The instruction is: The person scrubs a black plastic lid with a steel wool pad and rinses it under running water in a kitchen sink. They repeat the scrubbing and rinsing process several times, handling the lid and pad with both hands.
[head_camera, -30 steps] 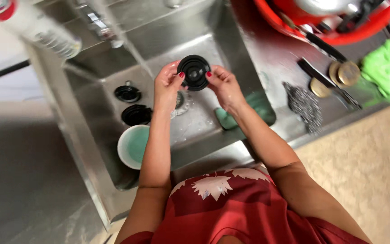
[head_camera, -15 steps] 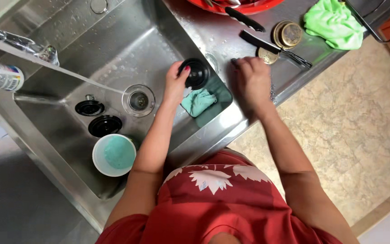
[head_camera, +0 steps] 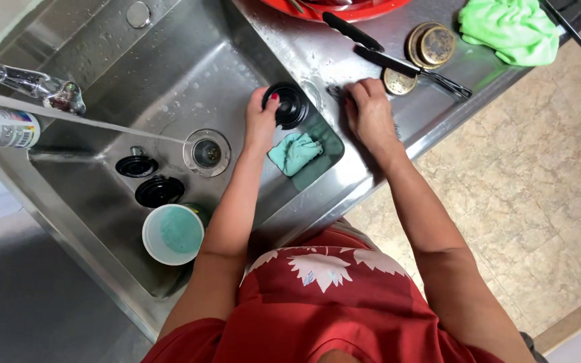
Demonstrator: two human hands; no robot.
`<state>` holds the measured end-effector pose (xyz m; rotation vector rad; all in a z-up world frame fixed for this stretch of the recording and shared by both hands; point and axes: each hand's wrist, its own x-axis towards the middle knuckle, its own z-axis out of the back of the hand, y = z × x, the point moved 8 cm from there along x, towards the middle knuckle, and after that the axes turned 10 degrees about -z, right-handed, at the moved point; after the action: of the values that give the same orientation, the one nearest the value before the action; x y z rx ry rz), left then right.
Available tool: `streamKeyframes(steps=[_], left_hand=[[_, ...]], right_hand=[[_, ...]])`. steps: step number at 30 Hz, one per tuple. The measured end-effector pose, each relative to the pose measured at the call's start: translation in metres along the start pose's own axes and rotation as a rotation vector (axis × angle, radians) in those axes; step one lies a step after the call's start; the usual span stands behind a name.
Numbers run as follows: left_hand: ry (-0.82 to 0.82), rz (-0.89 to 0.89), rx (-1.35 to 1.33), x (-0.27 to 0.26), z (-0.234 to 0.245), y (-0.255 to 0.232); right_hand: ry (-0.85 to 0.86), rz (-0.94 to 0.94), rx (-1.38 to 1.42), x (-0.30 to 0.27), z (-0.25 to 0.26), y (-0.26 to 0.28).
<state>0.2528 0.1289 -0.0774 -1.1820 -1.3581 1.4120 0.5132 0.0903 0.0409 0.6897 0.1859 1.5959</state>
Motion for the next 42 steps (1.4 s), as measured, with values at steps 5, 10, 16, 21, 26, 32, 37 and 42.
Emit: streamKeyframes(steps=[5, 10, 16, 21, 26, 32, 37, 42], left_hand=[[-0.056, 0.067, 0.011, 0.007, 0.030, 0.018], [-0.102, 0.060, -0.094, 0.009, 0.011, 0.021], [-0.172, 0.103, -0.026, 0.021, -0.026, 0.039], [-0.152, 0.051, 0.387, 0.023, -0.030, 0.019], [-0.091, 0.018, 0.496, 0.028, -0.032, 0.019], [-0.023, 0.031, 0.568, 0.029, -0.036, 0.009], [-0.026, 0.047, 0.578, 0.031, -0.037, 0.009], [0.040, -0.153, 0.567, 0.026, -0.042, -0.023]], right_hand=[[-0.003, 0.125, 0.121, 0.046, -0.052, 0.037], [0.169, 0.269, 0.084, 0.029, -0.049, 0.060], [0.119, 0.076, 0.163, 0.006, -0.025, 0.008], [0.055, -0.176, 0.371, 0.016, -0.024, -0.001], [0.047, -0.169, 0.319, 0.014, -0.043, 0.013], [0.212, -0.348, 0.234, 0.045, -0.079, -0.003], [0.278, -0.401, 0.214, 0.029, -0.085, 0.000], [0.197, -0.165, 0.169, 0.069, -0.089, 0.014]])
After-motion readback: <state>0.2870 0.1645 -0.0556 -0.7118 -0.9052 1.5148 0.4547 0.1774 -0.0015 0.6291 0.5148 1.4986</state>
